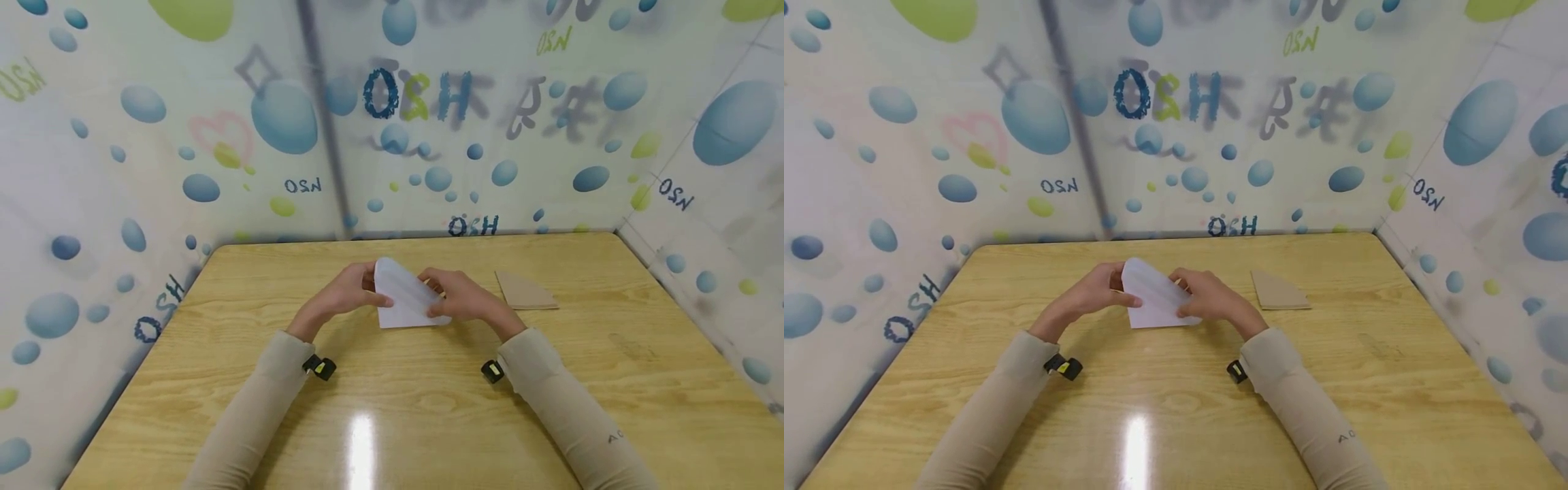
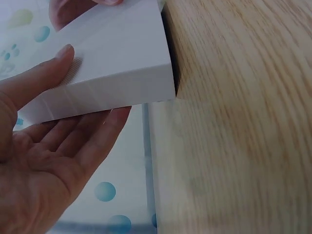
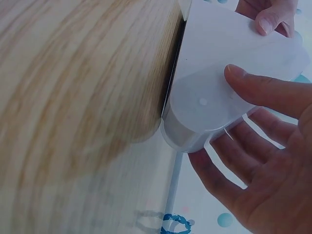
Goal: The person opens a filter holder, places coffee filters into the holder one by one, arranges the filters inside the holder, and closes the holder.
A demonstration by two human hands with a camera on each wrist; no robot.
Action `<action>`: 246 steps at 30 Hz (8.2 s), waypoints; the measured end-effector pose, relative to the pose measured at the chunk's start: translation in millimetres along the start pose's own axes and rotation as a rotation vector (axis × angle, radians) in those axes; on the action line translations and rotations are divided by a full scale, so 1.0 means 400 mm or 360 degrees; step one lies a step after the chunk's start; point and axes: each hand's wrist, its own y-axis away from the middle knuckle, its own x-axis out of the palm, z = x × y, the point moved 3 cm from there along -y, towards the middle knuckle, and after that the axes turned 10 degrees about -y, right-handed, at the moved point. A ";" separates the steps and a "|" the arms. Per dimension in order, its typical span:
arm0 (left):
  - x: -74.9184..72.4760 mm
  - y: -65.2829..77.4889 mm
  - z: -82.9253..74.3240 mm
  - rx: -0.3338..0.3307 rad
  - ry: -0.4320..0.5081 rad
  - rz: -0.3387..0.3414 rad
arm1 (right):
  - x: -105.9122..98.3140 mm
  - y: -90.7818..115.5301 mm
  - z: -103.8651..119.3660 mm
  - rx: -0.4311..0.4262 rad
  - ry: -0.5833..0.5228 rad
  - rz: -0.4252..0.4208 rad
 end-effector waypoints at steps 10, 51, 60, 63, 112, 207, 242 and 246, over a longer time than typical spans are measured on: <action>0.004 -0.004 -0.001 0.0060 -0.0031 0.0062 | 0.006 -0.005 0.003 0.0011 0.0017 -0.0047; 0.008 0.006 0.004 0.0100 -0.0064 0.0108 | 0.028 0.004 0.038 -0.0177 0.0022 -0.0082; 0.014 0.007 0.013 0.0063 -0.0077 0.0121 | 0.043 -0.001 0.054 -0.0164 -0.0048 -0.0122; 0.016 0.007 0.015 0.0064 -0.0074 0.0123 | 0.046 -0.001 0.055 -0.0146 -0.0061 -0.0134; 0.022 0.015 0.015 0.0048 -0.0122 0.0110 | 0.028 0.014 0.046 -0.0094 -0.0177 -0.0153; 0.014 0.009 0.013 0.0108 -0.0136 0.0144 | -0.187 0.111 0.020 -0.0139 -0.0311 -0.0125; 0.014 0.011 0.019 0.0095 -0.0137 0.0140 | -0.213 0.141 0.007 -0.0098 -0.0185 -0.0107; 0.013 0.010 0.019 0.0095 -0.0133 0.0137 | -0.218 0.142 0.003 -0.0073 -0.0156 -0.0114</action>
